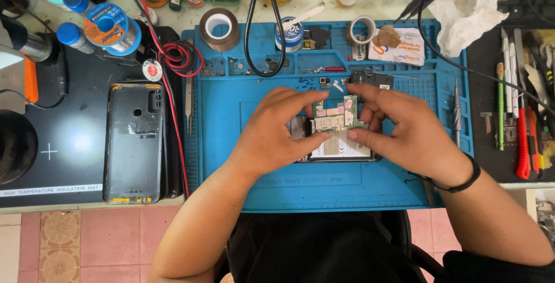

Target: The person holds and rotates a small circuit board, then uses a small brush to clean its surface. They repeatedly wipe and inspect the board while handling it with both hands on a blue work mat.

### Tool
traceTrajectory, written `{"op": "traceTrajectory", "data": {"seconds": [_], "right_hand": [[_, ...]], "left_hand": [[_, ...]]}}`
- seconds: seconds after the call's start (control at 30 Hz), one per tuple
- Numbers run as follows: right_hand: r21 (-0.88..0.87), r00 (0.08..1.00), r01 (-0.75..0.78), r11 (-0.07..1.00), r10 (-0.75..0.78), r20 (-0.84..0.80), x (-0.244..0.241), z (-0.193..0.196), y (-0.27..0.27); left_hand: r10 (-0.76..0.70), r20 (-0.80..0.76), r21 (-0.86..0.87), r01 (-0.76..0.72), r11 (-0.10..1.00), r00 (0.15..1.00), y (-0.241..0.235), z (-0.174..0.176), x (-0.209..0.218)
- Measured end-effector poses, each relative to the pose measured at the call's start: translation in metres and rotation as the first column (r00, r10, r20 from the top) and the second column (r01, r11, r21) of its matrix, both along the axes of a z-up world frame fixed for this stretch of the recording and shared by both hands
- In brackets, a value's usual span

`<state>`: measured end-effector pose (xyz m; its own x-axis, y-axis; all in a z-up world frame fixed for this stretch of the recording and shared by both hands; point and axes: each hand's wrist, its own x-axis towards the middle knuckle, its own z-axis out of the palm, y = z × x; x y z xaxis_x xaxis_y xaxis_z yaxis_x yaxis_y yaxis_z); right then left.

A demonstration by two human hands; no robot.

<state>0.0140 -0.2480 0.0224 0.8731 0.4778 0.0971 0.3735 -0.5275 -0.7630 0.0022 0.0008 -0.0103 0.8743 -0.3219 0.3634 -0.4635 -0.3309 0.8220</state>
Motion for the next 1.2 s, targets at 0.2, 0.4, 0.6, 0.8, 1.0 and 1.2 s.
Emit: {"op": "traceTrajectory", "data": {"seconds": [0.2,0.4,0.6,0.8,1.0,1.2], "right_hand": [[-0.12,0.994,0.029,0.992,-0.017,0.106,-0.005,-0.001,0.0],[-0.209,0.994,0.08,0.975,-0.061,0.094,-0.01,-0.01,-0.003],[-0.25,0.986,0.144,0.958,-0.117,0.12,-0.012,-0.017,-0.008],[-0.393,0.971,-0.036,0.919,0.126,0.205,-0.015,-0.012,-0.011],[-0.46,0.953,-0.085,0.884,0.207,0.222,-0.012,-0.012,-0.002],[-0.509,0.971,-0.13,0.851,0.213,0.109,-0.006,-0.014,-0.001]], "left_hand": [[0.071,0.181,0.072,-0.085,0.994,0.981,-0.003,-0.005,-0.003],[-0.046,0.02,0.142,0.043,0.989,0.999,-0.009,-0.013,-0.003],[-0.094,0.037,0.143,0.087,0.986,0.995,-0.009,-0.012,-0.001],[0.047,0.036,0.0,-0.047,0.999,0.998,0.018,0.001,0.009],[0.069,-0.036,-0.078,-0.071,0.994,0.997,0.016,0.001,0.004],[0.16,-0.026,-0.08,-0.162,0.984,0.987,0.017,-0.001,0.005]]}}
